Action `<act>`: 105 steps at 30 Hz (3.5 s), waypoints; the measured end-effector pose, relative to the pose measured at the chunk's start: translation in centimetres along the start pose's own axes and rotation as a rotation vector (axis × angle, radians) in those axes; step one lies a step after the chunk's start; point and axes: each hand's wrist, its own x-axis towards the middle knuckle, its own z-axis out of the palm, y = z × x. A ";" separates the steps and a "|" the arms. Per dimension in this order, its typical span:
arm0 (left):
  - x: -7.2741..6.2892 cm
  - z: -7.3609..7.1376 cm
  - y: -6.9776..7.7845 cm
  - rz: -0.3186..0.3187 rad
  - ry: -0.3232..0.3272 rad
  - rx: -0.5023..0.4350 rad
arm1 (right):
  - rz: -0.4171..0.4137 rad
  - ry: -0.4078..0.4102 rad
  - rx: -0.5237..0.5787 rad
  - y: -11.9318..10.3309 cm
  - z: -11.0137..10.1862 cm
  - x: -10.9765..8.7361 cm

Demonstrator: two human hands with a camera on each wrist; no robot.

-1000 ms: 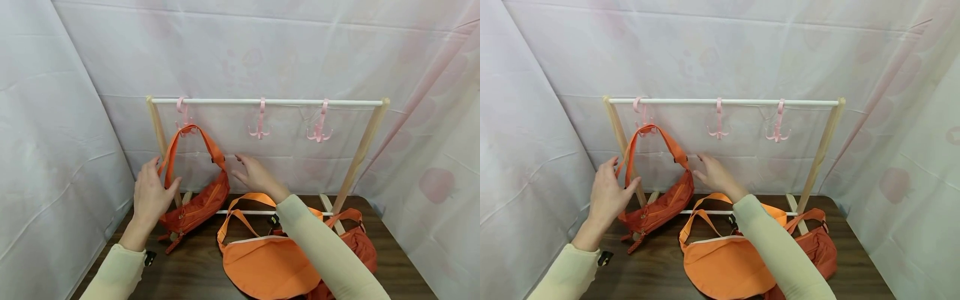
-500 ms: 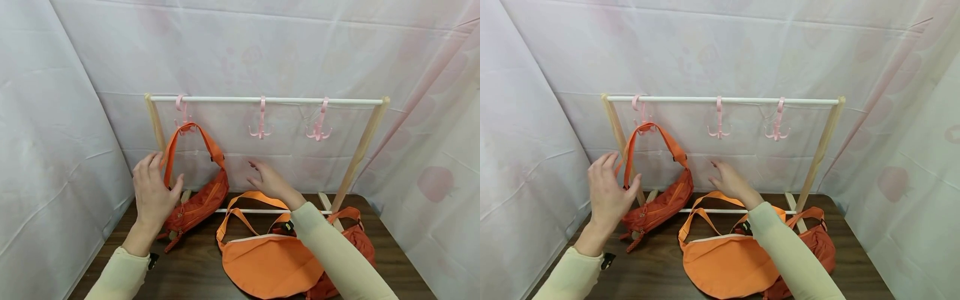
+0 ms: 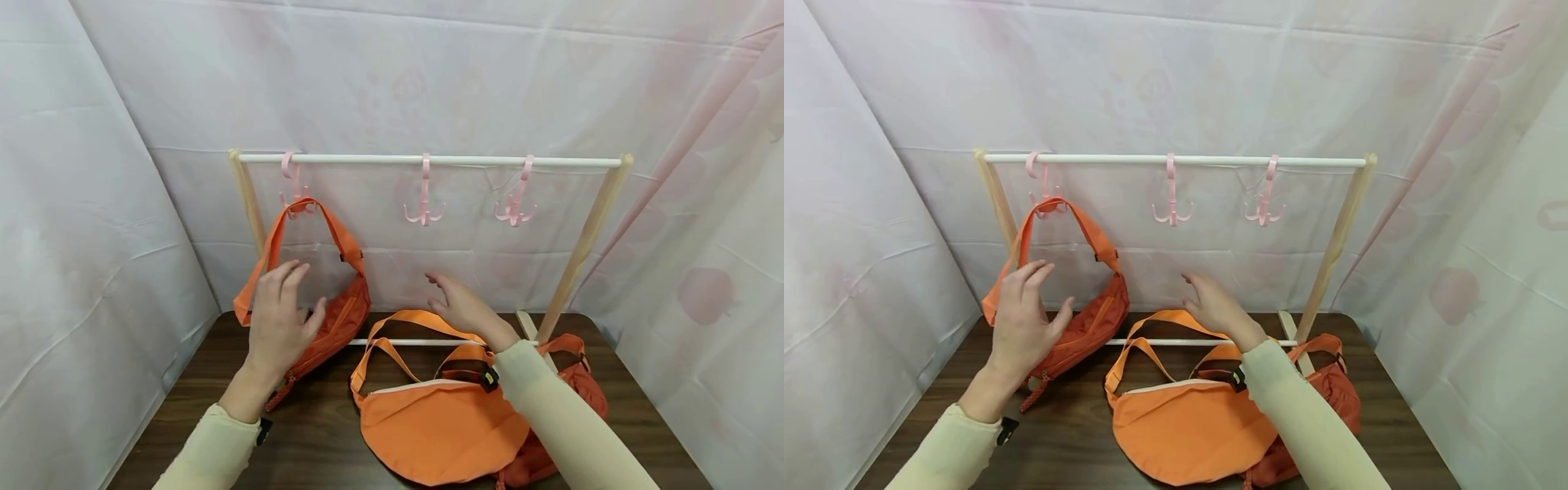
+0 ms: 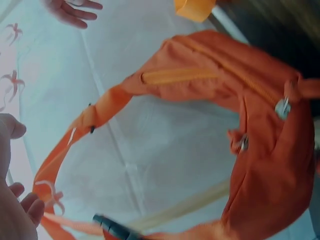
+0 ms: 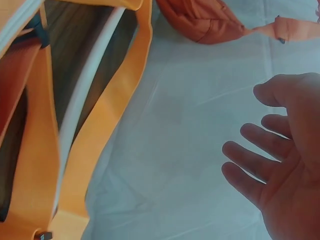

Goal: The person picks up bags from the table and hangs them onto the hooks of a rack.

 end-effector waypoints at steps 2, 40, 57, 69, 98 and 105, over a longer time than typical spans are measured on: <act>-0.3 0.7 0.2 0.000 -0.039 -0.011 | 0.000 -0.002 -0.012 0.5 0.0 -0.4; -6.4 13.5 5.1 -0.263 -0.856 0.128 | -0.159 -0.245 -0.257 5.9 5.2 -5.3; -7.6 16.3 5.0 -0.413 -0.801 0.182 | -0.116 -0.111 -0.214 6.9 4.4 -4.4; -7.3 16.3 5.2 -0.456 -0.793 0.158 | 0.195 -0.071 -0.236 8.7 3.8 -3.7; -3.6 12.5 7.6 -0.461 -0.437 -0.138 | 0.141 -0.045 -0.224 8.3 6.0 -2.3; -2.6 11.0 8.5 -0.447 -0.395 -0.181 | 0.100 -0.058 -0.180 8.0 6.4 -2.2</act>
